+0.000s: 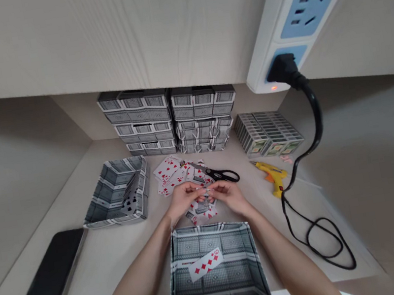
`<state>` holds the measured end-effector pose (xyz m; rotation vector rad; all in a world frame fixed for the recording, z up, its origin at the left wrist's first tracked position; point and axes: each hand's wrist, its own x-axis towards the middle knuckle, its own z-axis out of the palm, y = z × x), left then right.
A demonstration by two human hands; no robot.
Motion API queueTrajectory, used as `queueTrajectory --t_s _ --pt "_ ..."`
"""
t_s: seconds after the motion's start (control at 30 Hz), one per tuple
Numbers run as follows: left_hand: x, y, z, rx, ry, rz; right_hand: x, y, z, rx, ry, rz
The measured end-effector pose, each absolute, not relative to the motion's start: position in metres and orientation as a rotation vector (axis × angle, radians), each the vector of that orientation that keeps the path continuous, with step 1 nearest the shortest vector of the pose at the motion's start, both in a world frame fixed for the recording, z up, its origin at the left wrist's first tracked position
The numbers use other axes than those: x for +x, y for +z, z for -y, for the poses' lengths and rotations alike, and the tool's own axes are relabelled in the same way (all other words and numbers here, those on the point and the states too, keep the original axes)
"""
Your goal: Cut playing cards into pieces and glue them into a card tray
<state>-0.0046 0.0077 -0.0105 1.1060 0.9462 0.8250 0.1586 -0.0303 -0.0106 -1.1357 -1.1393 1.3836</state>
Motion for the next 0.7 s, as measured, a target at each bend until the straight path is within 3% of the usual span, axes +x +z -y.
queueTrajectory --t_s 0.7 --pt "-0.009 -0.005 -0.005 1.311 0.797 -0.777 0.162 0.002 0.033 -1.067 1.502 1.135"
